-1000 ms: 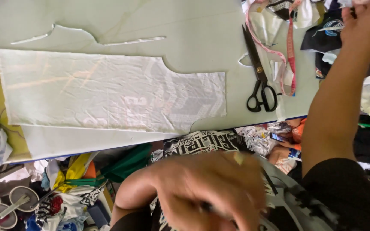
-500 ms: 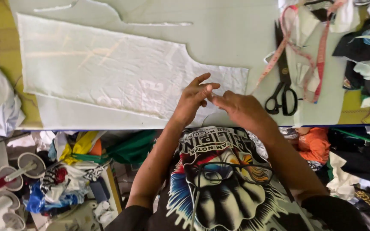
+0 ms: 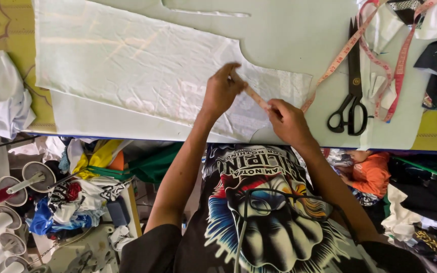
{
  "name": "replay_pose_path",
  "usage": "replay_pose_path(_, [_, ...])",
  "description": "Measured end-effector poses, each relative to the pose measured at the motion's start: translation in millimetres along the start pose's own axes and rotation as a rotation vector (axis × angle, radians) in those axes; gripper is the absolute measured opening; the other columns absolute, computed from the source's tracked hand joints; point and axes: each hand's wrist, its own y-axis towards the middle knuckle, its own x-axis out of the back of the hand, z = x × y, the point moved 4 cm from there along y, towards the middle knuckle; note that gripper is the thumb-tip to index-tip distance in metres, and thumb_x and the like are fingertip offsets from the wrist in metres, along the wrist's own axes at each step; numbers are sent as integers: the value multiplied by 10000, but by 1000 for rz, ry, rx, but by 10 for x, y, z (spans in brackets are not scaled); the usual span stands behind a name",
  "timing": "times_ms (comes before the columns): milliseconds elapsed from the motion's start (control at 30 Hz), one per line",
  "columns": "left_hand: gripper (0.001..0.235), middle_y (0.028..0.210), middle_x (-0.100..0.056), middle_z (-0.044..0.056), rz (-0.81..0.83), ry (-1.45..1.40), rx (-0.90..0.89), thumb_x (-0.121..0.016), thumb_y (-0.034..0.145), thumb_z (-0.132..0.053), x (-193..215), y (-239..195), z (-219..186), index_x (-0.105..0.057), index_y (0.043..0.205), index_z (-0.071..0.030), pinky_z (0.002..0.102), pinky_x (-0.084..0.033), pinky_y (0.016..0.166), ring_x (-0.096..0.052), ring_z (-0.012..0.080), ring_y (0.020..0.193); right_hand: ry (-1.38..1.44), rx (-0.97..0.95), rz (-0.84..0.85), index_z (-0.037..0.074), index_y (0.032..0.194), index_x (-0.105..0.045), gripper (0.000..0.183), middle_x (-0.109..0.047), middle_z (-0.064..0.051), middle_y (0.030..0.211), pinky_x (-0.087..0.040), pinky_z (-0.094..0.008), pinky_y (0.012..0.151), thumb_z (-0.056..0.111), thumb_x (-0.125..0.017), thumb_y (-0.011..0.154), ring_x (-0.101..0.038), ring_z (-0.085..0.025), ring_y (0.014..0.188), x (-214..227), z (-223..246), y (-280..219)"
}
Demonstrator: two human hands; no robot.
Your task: A person measures white fabric with a tape measure and cuts it using large tailor scissors on a cutting table.
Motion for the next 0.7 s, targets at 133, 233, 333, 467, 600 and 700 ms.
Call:
replay_pose_path(133, [712,1211,-604,190,-296,398,-257,-839,837,-83,-45,184,-28,-489,1455,-130,483,-649,871,-706,398,1053,66,41,-146,24,1186,-697,231,-740,-186,942,-609,-388,645,82,-730,966,-742,-340,829,-105,172,128])
replay_pose_path(233, [643,1288,-524,93,-457,694,-378,-891,810,-213,-84,220,182,-526,1336,-159,434,-591,896,-631,321,1144,52,52,-194,11,1141,-697,196,-734,-204,905,-603,-423,619,47,-727,951,-734,-371,801,-124,261,182])
replay_pose_path(333, [343,1217,-556,19,-501,851,-473,-792,886,-336,-108,160,302,-653,1162,-188,383,-515,813,-596,246,1081,29,73,-220,28,1121,-705,178,-739,-183,896,-602,-407,599,59,-737,949,-736,-351,771,-136,289,168])
replay_pose_path(467, [297,1305,-605,-64,-471,900,-522,-613,1015,-424,-97,98,244,-687,1239,-243,363,-434,869,-547,202,1151,-32,129,-262,72,1106,-728,173,-756,-138,898,-599,-359,582,90,-764,937,-744,-293,746,-170,282,185])
replay_pose_path(600, [287,1352,-597,-70,-466,923,-528,-572,1033,-385,-87,66,205,-658,1279,-265,372,-430,878,-537,207,1160,-24,152,-260,49,1106,-728,172,-750,-165,898,-599,-366,581,63,-758,937,-742,-321,760,-156,316,177])
replay_pose_path(700, [280,1383,-600,-80,-493,973,-552,-565,1022,-359,-100,72,197,-636,1281,-277,366,-421,863,-544,196,1148,-35,164,-267,41,1111,-729,191,-744,-169,898,-600,-374,581,40,-762,923,-739,-327,768,-152,299,180])
